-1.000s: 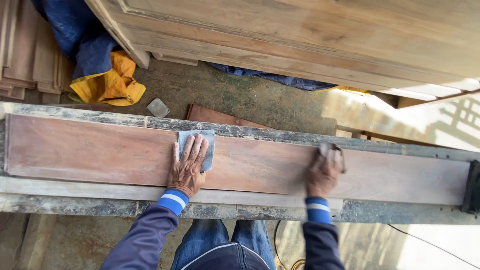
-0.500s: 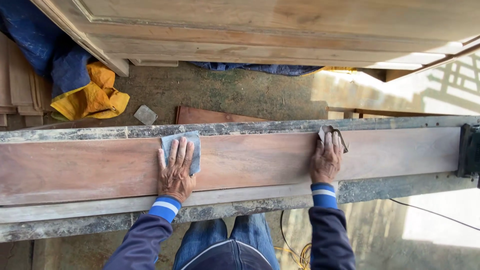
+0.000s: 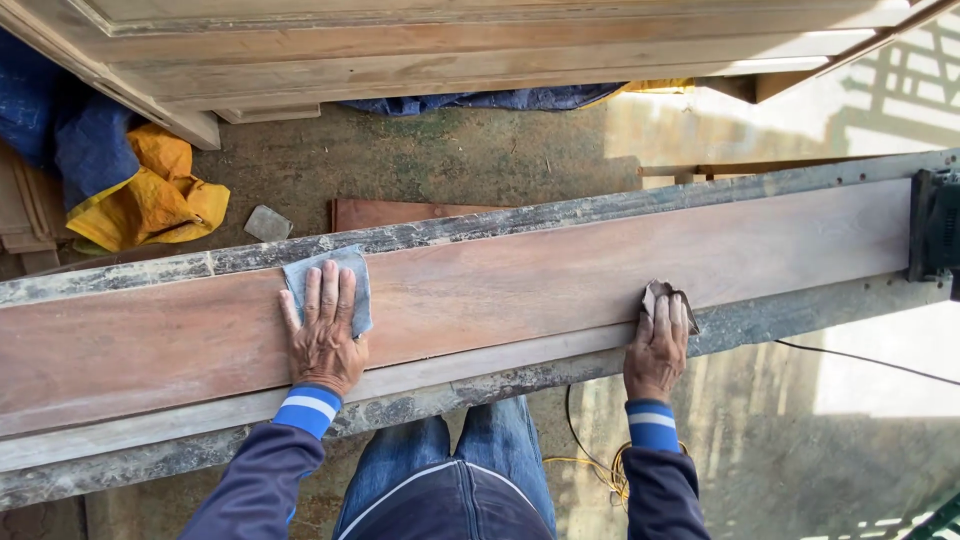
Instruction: Sanding a long wooden plank using sandpaper and an electric power sander.
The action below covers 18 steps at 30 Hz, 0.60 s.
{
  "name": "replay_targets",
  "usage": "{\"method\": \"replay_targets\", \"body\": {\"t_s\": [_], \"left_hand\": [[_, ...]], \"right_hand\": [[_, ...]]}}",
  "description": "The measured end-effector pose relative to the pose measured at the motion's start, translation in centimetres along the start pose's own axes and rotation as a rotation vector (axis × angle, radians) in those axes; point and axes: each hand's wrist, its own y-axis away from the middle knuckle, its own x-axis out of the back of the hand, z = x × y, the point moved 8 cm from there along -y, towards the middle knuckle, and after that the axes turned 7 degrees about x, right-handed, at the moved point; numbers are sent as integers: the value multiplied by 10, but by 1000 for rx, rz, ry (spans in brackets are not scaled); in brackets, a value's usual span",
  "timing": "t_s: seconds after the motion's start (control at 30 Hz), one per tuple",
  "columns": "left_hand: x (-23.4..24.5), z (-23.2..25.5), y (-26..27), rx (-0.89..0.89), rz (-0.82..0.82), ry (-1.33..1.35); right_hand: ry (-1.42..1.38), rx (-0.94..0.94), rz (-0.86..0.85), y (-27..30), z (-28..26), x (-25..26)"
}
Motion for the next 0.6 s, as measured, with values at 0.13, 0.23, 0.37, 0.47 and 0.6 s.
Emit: {"method": "replay_targets", "body": {"t_s": [0.13, 0.23, 0.37, 0.47, 0.6], "left_hand": [[-1, 1, -2, -6, 33, 0], [-1, -2, 1, -5, 41, -5], [-7, -5, 0, -25, 58, -4], [-10, -10, 3, -46, 90, 18], [-22, 26, -8, -100, 107, 26]], "right_hand": [[-7, -42, 22, 6, -75, 0], [-184, 172, -58, 11, -179, 11], [-316, 223, -87, 12, -147, 6], [111, 108, 2, 12, -1, -8], [38, -161, -37, -10, 119, -2]]}}
